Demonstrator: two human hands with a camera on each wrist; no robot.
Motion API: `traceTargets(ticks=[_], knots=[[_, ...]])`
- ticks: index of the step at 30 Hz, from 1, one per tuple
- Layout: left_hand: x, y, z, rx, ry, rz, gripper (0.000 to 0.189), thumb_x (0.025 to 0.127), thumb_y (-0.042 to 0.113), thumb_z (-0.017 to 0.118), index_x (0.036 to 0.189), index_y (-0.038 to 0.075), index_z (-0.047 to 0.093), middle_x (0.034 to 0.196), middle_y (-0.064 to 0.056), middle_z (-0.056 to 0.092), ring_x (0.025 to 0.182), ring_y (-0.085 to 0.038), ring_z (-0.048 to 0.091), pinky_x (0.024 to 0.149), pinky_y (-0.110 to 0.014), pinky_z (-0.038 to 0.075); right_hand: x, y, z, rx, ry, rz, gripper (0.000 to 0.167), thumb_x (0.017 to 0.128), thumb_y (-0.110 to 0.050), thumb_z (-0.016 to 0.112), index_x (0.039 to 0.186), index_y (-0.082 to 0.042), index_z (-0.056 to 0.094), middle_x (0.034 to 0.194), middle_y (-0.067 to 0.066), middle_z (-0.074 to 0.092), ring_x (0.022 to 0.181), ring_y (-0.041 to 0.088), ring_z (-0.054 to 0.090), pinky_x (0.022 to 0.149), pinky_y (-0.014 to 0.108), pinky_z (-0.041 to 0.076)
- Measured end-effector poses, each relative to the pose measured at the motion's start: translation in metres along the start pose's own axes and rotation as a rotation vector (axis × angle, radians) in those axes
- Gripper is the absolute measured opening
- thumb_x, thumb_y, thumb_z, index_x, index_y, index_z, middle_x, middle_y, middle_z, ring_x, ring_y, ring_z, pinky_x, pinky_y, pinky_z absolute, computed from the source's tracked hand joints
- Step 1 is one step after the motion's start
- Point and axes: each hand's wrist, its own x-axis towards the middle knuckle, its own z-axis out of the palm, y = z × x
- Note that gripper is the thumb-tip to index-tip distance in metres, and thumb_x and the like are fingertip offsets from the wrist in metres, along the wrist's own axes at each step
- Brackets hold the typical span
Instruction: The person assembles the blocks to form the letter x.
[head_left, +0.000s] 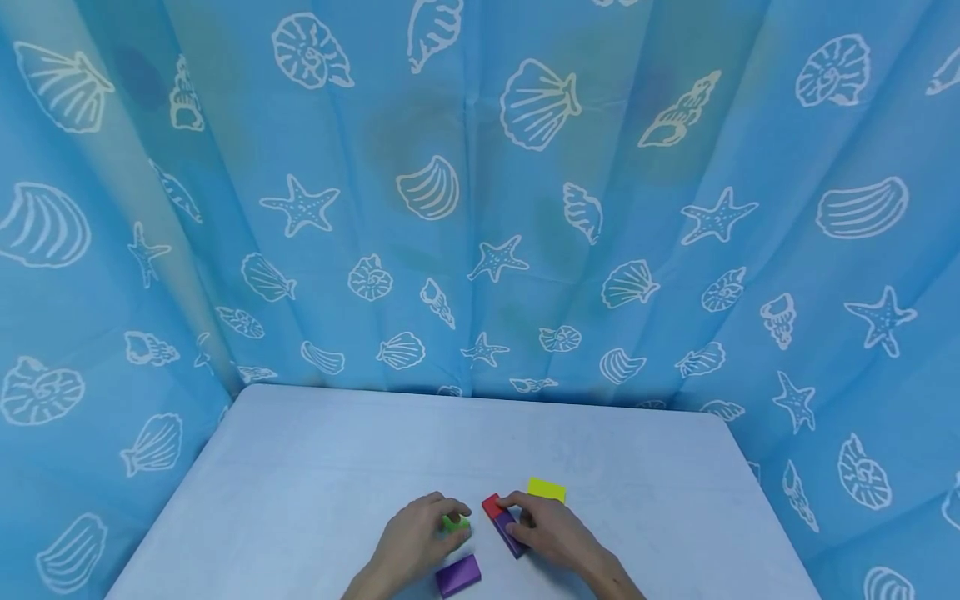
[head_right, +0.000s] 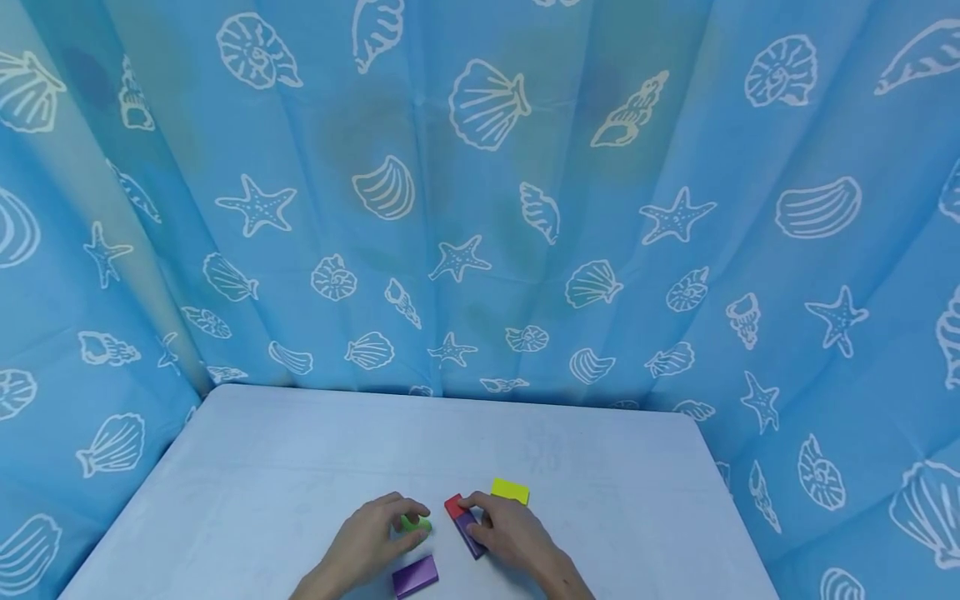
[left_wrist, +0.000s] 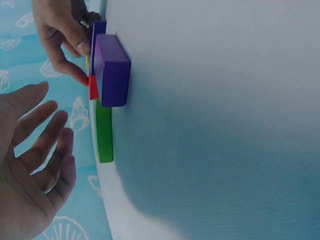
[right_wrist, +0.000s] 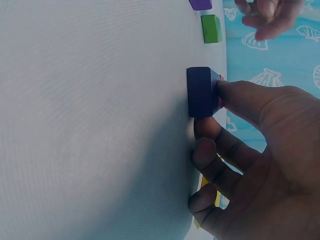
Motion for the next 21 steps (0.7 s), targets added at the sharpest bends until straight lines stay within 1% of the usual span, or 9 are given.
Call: traceTargets(ticks=[2, 5, 7, 10, 13, 15, 21], knots=[[-0.003, 0.000, 0.001, -0.005, -0.042, -0.007, 0.028, 0.089, 0.041, 0.075, 0.111, 0.023, 0.074, 0.090, 0.016, 0.062, 0.079, -0.003, 0.057, 0.069, -0.028, 0.050, 0.000, 0.000, 0.000, -0.004, 0.001, -0.005, 0.036, 0.095, -0.030, 0.069, 0.131, -0.028, 0.065, 0.084, -0.004, 0.057, 0.074, 0.014, 0.052, 0.062, 0.030, 0.039], [-0.007, 0.000, 0.003, 0.004, -0.082, -0.012, 0.029, 0.087, 0.043, 0.076, 0.109, 0.024, 0.075, 0.091, 0.016, 0.062, 0.080, -0.002, 0.058, 0.070, -0.029, 0.051, 0.000, -0.001, 0.000, -0.007, 0.001, -0.001, 0.036, 0.095, -0.030, 0.069, 0.131, -0.028, 0.065, 0.084, -0.004, 0.057, 0.073, 0.014, 0.052, 0.062, 0.030, 0.039], [-0.008, 0.000, 0.004, 0.005, -0.115, -0.028, 0.030, 0.086, 0.045, 0.076, 0.108, 0.025, 0.075, 0.091, 0.016, 0.062, 0.079, -0.002, 0.057, 0.070, -0.030, 0.051, 0.000, -0.002, 0.000, -0.005, 0.001, 0.007, 0.036, 0.095, -0.030, 0.069, 0.131, -0.028, 0.065, 0.084, -0.004, 0.057, 0.074, 0.013, 0.052, 0.062, 0.030, 0.039], [-0.011, 0.001, 0.004, 0.015, -0.159, -0.040, 0.030, 0.084, 0.046, 0.078, 0.107, 0.026, 0.075, 0.089, 0.016, 0.062, 0.076, -0.002, 0.055, 0.067, -0.029, 0.050, 0.000, -0.002, 0.001, 0.003, 0.001, 0.012, 0.035, 0.095, -0.030, 0.069, 0.130, -0.027, 0.065, 0.084, -0.004, 0.057, 0.073, 0.014, 0.053, 0.062, 0.030, 0.039], [-0.015, 0.001, 0.006, 0.034, -0.179, -0.026, 0.031, 0.082, 0.043, 0.080, 0.107, 0.026, 0.075, 0.087, 0.016, 0.061, 0.072, -0.001, 0.053, 0.062, -0.026, 0.047, 0.000, -0.001, 0.001, 0.011, 0.000, 0.011, 0.035, 0.096, -0.029, 0.069, 0.130, -0.027, 0.065, 0.083, -0.003, 0.058, 0.073, 0.014, 0.053, 0.062, 0.030, 0.040], [-0.018, 0.000, 0.008, 0.035, -0.179, -0.014, 0.032, 0.079, 0.040, 0.083, 0.107, 0.026, 0.075, 0.086, 0.016, 0.061, 0.071, 0.000, 0.053, 0.060, -0.025, 0.046, 0.000, -0.001, 0.001, 0.015, 0.000, 0.012, 0.035, 0.096, -0.029, 0.069, 0.130, -0.027, 0.066, 0.083, -0.004, 0.058, 0.073, 0.014, 0.054, 0.062, 0.030, 0.040], [-0.023, -0.004, 0.014, 0.015, -0.177, -0.007, 0.037, 0.074, 0.034, 0.087, 0.107, 0.025, 0.075, 0.084, 0.016, 0.060, 0.072, -0.002, 0.057, 0.061, -0.025, 0.048, -0.001, -0.001, 0.001, 0.028, -0.001, 0.004, 0.034, 0.096, -0.028, 0.068, 0.130, -0.027, 0.066, 0.084, -0.004, 0.058, 0.073, 0.014, 0.053, 0.061, 0.030, 0.039]])
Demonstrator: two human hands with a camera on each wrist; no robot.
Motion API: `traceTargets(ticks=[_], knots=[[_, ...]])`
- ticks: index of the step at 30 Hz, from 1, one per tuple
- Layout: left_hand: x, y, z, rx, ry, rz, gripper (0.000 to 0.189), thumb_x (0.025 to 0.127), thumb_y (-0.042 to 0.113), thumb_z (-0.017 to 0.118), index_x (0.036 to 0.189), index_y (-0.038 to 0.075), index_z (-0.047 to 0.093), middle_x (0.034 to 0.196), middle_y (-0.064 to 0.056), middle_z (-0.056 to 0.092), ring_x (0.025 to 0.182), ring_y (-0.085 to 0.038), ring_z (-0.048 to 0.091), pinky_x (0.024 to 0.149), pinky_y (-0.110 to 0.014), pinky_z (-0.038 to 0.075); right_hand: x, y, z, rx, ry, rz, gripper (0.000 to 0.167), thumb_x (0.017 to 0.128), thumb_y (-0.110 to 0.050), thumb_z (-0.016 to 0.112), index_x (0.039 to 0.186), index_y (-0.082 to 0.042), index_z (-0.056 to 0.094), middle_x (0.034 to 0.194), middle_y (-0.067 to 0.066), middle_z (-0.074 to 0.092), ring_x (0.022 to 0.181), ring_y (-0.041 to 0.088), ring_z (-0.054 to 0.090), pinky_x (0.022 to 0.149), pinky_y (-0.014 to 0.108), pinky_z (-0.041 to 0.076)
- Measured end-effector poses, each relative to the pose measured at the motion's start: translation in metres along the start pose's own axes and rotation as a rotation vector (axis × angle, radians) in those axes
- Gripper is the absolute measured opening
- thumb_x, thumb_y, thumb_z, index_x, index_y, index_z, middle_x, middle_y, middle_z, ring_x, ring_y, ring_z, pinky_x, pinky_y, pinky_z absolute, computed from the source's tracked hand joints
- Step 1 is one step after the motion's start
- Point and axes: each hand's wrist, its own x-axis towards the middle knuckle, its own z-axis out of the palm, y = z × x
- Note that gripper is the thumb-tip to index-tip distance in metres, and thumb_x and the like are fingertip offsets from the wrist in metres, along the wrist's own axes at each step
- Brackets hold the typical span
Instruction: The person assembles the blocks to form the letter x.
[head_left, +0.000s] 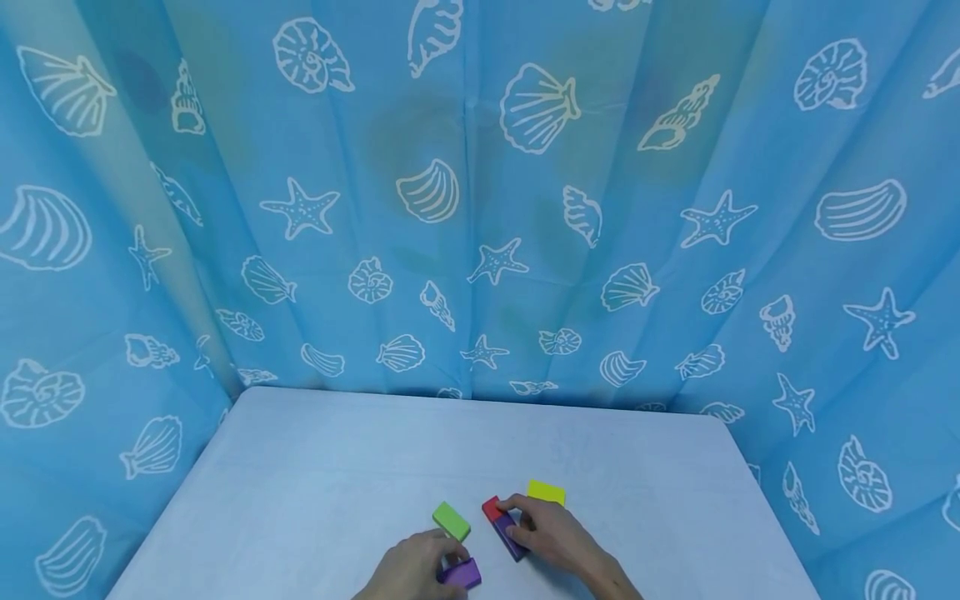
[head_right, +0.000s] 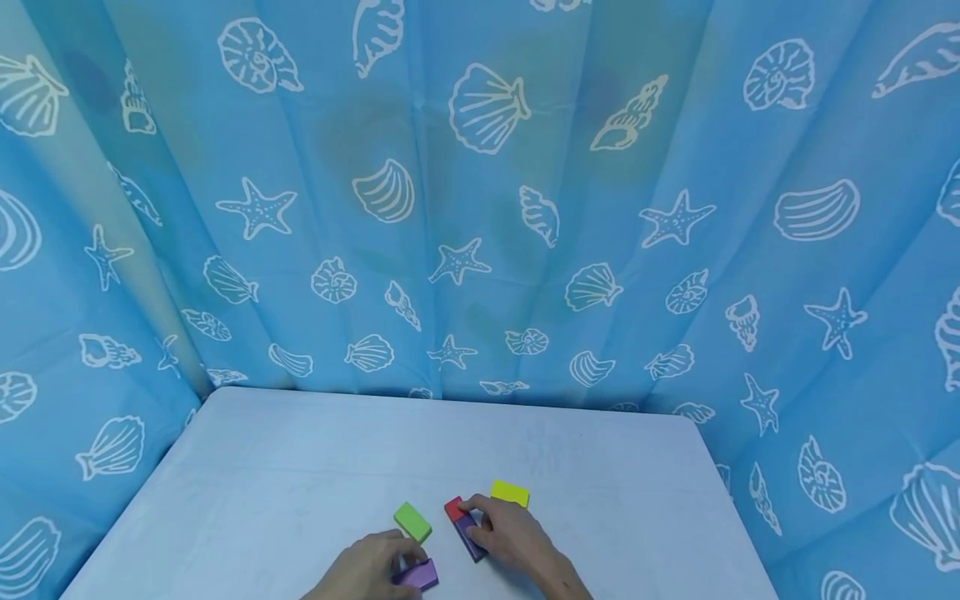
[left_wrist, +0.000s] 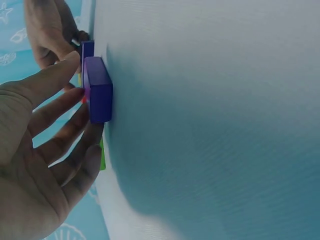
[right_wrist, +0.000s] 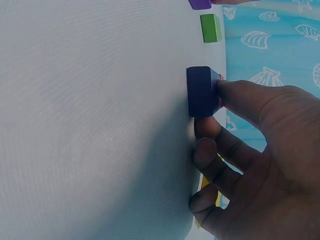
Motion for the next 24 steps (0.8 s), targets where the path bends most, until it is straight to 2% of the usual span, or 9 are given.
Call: traceTargets(ticks=[5, 15, 24], knots=[[-0.0019, -0.0006, 0.0020, 0.019, -0.003, -0.006, 0.037, 0.074, 0.030, 0.089, 0.108, 0.024, 0.075, 0.084, 0.014, 0.060, 0.073, -0.003, 0.057, 0.063, -0.026, 0.049, 0.0005, 0.0002, 0.0006, -0.001, 0.001, 0.008, 0.034, 0.096, -0.029, 0.069, 0.130, -0.027, 0.066, 0.083, -0.003, 0.058, 0.073, 0.014, 0.053, 0.061, 0.030, 0.039], [-0.0022, -0.0047, 0.0039, -0.003, 0.017, 0.015, 0.038, 0.072, 0.023, 0.090, 0.107, 0.021, 0.075, 0.081, 0.013, 0.060, 0.071, -0.002, 0.058, 0.062, -0.025, 0.050, 0.0006, 0.0018, 0.0017, 0.000, 0.003, 0.012, 0.034, 0.095, -0.029, 0.069, 0.129, -0.027, 0.066, 0.082, -0.004, 0.057, 0.073, 0.014, 0.053, 0.061, 0.030, 0.040], [-0.0007, -0.0047, 0.0046, -0.007, 0.004, -0.023, 0.038, 0.073, 0.024, 0.090, 0.107, 0.021, 0.075, 0.080, 0.012, 0.059, 0.071, -0.004, 0.058, 0.063, -0.027, 0.051, 0.0011, 0.0016, 0.0018, 0.005, 0.008, 0.024, 0.034, 0.095, -0.030, 0.070, 0.129, -0.028, 0.066, 0.083, -0.003, 0.058, 0.073, 0.014, 0.053, 0.061, 0.031, 0.039]])
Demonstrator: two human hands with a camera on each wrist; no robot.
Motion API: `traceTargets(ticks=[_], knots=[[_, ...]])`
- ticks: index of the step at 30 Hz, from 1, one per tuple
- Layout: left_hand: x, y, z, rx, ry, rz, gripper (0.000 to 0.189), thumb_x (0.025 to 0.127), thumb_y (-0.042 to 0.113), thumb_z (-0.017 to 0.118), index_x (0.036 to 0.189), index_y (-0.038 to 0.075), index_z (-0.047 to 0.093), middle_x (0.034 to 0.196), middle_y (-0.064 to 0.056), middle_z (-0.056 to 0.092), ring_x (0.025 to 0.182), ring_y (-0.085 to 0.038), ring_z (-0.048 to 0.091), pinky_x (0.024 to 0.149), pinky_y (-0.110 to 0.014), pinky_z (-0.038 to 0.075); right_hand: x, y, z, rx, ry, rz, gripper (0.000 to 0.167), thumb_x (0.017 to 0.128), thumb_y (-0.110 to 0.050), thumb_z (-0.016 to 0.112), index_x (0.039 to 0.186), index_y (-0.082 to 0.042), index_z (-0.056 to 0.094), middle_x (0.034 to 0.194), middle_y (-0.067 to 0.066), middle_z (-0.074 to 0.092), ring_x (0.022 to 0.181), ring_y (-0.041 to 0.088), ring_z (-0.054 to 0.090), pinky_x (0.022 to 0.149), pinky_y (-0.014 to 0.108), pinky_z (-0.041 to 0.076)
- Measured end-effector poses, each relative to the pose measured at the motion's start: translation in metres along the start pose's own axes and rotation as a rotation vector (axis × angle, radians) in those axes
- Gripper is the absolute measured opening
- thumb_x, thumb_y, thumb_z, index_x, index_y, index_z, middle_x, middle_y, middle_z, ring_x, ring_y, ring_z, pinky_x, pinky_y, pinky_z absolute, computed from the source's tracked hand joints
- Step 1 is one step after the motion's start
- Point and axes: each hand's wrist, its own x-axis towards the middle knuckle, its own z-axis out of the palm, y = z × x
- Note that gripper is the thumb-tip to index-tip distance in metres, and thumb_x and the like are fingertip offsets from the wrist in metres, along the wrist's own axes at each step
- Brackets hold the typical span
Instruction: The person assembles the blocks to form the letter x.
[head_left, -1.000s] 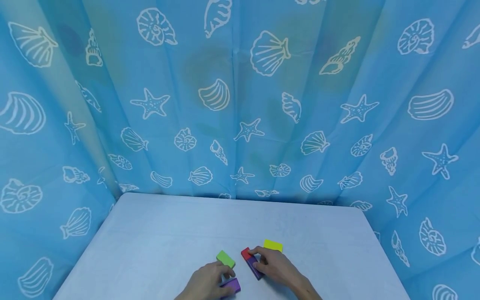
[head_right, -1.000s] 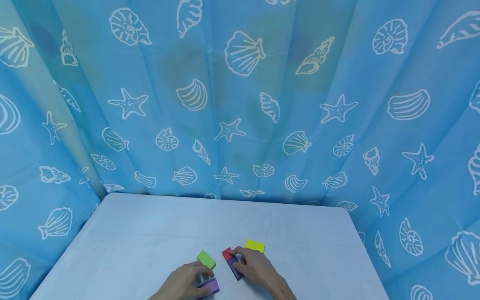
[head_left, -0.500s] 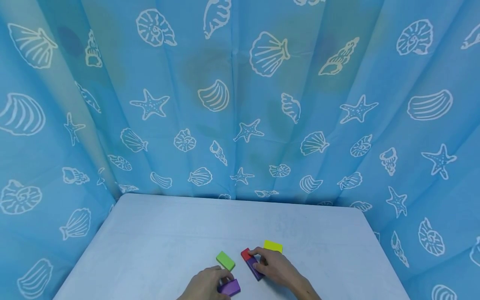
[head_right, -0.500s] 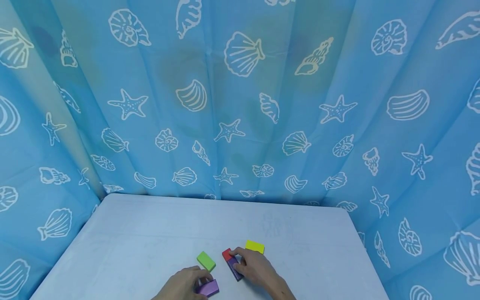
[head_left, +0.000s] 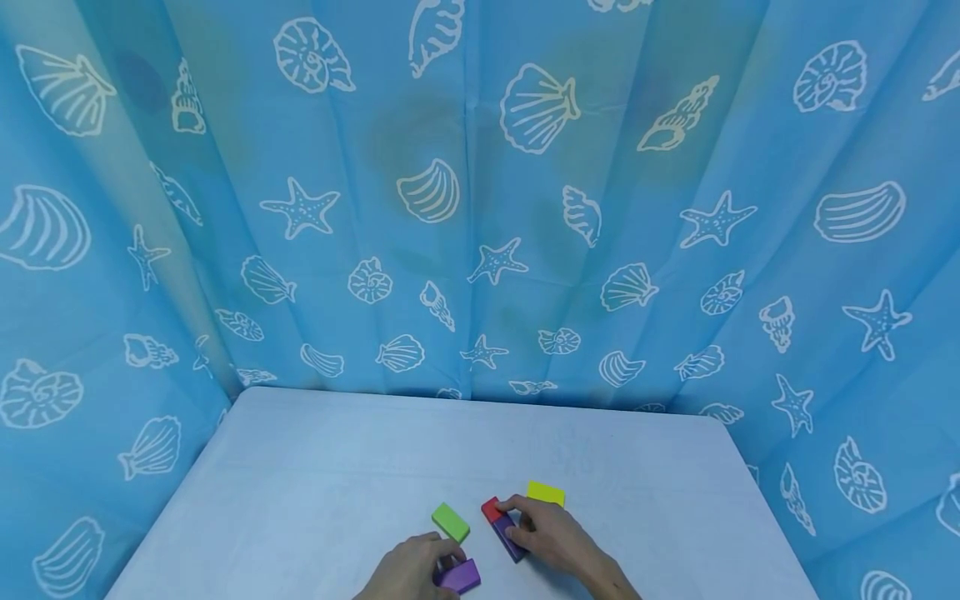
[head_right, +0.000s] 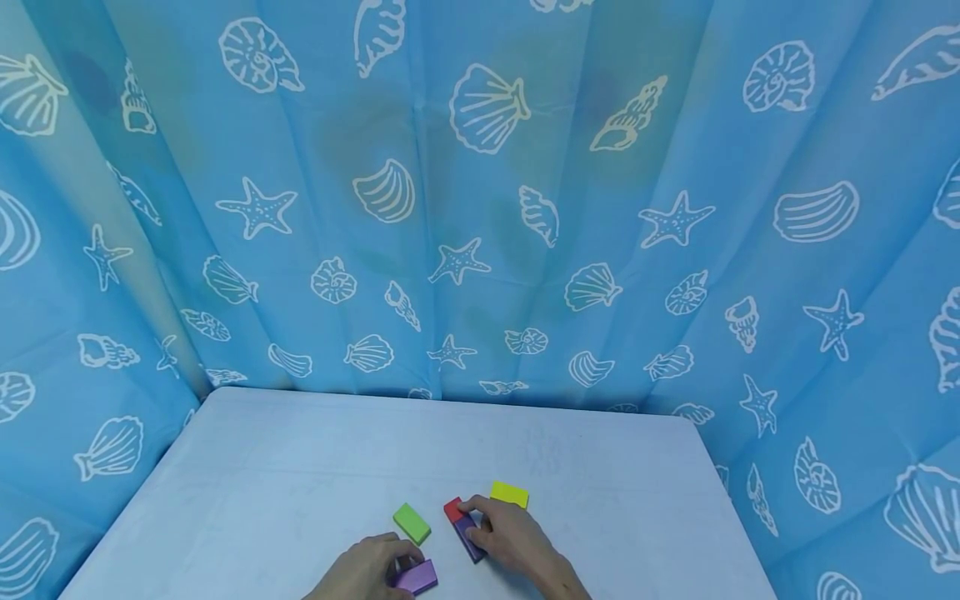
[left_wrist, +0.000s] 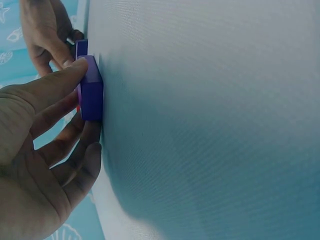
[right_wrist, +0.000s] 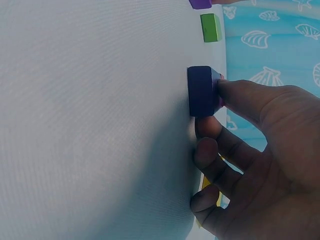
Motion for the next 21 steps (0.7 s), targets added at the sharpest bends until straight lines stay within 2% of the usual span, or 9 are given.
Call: traceTargets(ticks=[4, 11, 21], knots=[[0.0001, -0.0005, -0.0003, -0.004, -0.005, 0.001, 0.038, 0.073, 0.025, 0.090, 0.108, 0.021, 0.075, 0.080, 0.012, 0.059, 0.071, -0.004, 0.058, 0.063, -0.027, 0.051, 0.0001, 0.0002, 0.0002, 0.002, 0.000, 0.000, 0.034, 0.095, -0.030, 0.070, 0.129, -0.028, 0.067, 0.083, -0.003, 0.058, 0.074, 0.014, 0.053, 0.061, 0.031, 0.040], [-0.0002, -0.0027, 0.0001, -0.002, 0.011, 0.053, 0.040, 0.072, 0.026, 0.090, 0.108, 0.020, 0.075, 0.081, 0.013, 0.061, 0.071, -0.002, 0.059, 0.062, -0.024, 0.051, -0.0011, 0.0015, 0.0003, 0.001, 0.001, -0.029, 0.034, 0.095, -0.029, 0.069, 0.129, -0.027, 0.067, 0.082, -0.003, 0.058, 0.073, 0.014, 0.054, 0.061, 0.029, 0.040], [0.0000, -0.0027, 0.0001, -0.005, 0.001, 0.031, 0.040, 0.071, 0.025, 0.090, 0.107, 0.020, 0.075, 0.080, 0.012, 0.060, 0.070, -0.003, 0.058, 0.062, -0.026, 0.051, -0.0013, 0.0027, 0.0000, -0.002, 0.004, -0.041, 0.034, 0.095, -0.030, 0.069, 0.129, -0.027, 0.066, 0.083, -0.004, 0.057, 0.073, 0.013, 0.053, 0.061, 0.028, 0.039]])
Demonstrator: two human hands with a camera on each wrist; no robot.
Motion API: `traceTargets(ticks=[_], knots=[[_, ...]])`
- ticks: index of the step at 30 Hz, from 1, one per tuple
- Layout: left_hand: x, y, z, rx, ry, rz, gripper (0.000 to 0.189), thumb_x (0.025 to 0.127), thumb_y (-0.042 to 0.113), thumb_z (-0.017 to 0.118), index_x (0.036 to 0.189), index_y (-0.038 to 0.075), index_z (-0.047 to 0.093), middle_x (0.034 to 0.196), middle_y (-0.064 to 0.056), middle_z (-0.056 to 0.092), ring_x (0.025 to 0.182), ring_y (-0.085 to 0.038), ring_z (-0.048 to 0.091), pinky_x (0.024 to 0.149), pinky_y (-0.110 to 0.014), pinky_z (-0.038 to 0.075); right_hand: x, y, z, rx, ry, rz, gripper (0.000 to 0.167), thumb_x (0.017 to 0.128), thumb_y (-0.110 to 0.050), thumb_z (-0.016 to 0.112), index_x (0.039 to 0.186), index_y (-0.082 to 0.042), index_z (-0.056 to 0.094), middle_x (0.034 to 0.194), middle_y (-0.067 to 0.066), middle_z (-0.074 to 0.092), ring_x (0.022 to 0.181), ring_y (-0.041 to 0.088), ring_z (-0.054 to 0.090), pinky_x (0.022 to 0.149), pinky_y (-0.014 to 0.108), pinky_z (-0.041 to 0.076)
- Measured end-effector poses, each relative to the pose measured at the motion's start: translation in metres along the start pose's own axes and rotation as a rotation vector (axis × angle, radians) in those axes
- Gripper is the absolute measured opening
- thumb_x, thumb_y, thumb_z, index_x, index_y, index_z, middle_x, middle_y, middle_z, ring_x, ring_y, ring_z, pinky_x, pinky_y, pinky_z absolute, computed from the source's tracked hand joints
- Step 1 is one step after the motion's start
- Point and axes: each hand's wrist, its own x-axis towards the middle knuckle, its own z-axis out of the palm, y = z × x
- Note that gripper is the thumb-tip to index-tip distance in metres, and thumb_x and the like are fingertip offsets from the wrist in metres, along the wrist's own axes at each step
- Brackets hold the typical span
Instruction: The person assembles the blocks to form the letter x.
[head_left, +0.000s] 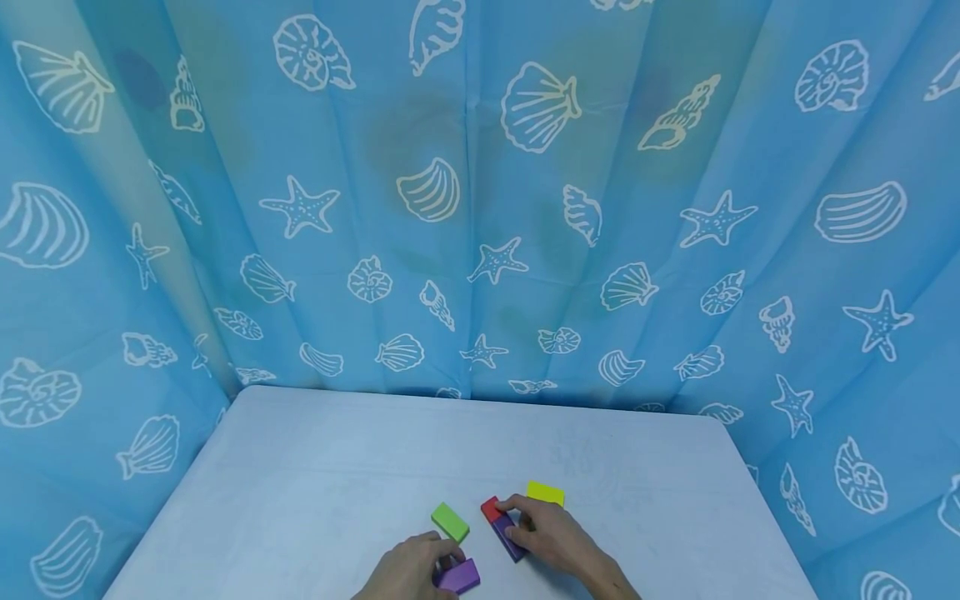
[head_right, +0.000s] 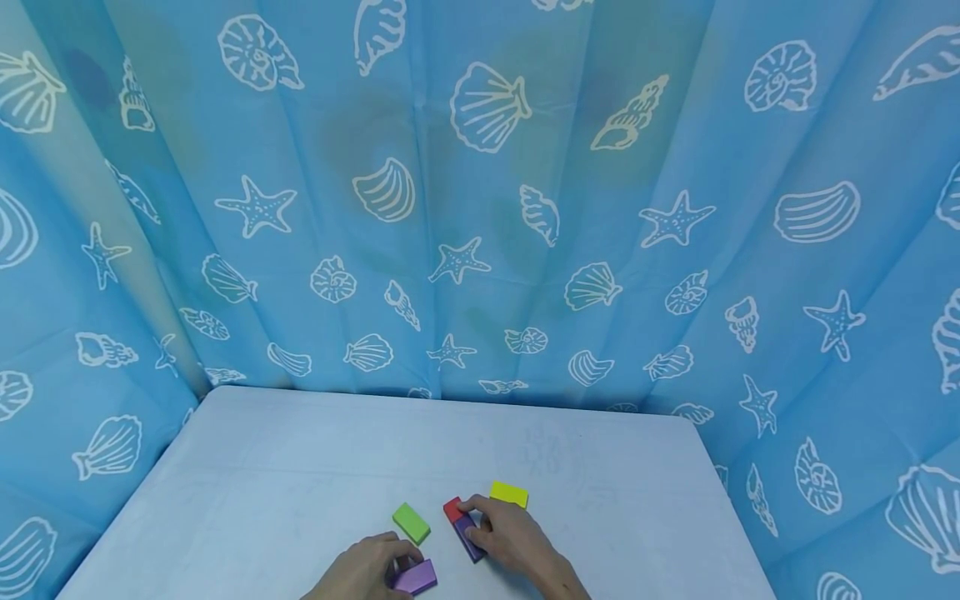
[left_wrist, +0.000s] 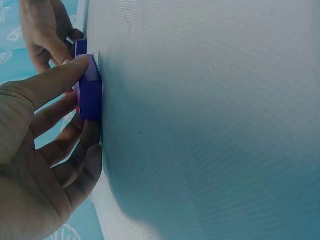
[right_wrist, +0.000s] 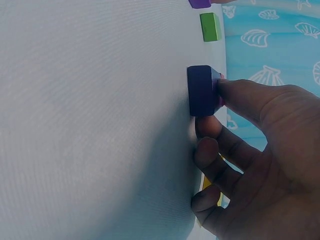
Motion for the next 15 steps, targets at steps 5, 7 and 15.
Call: traceTargets(ticks=[5, 7, 15], knots=[[0.0001, -0.0003, 0.0007, -0.001, 0.000, 0.002, 0.039, 0.071, 0.025, 0.090, 0.108, 0.020, 0.075, 0.080, 0.012, 0.059, 0.069, -0.003, 0.058, 0.062, -0.025, 0.051, -0.0003, -0.0001, -0.0004, 0.005, -0.005, -0.005, 0.034, 0.096, -0.030, 0.069, 0.130, -0.027, 0.066, 0.083, -0.004, 0.057, 0.073, 0.013, 0.053, 0.062, 0.029, 0.039], [0.0000, -0.0004, 0.0006, -0.003, -0.001, 0.001, 0.039, 0.072, 0.025, 0.089, 0.108, 0.020, 0.075, 0.081, 0.012, 0.059, 0.069, -0.003, 0.058, 0.061, -0.025, 0.050, -0.0006, -0.0009, -0.0007, 0.009, -0.006, -0.004, 0.034, 0.096, -0.030, 0.069, 0.130, -0.027, 0.066, 0.083, -0.004, 0.057, 0.074, 0.013, 0.053, 0.062, 0.029, 0.039], [0.0008, 0.0001, -0.0003, 0.008, -0.009, -0.004, 0.039, 0.072, 0.026, 0.089, 0.108, 0.022, 0.075, 0.082, 0.013, 0.059, 0.070, -0.002, 0.057, 0.062, -0.025, 0.050, 0.0012, -0.0008, 0.0000, 0.012, -0.006, 0.002, 0.034, 0.096, -0.030, 0.068, 0.130, -0.027, 0.066, 0.083, -0.003, 0.058, 0.074, 0.013, 0.053, 0.061, 0.029, 0.039]])
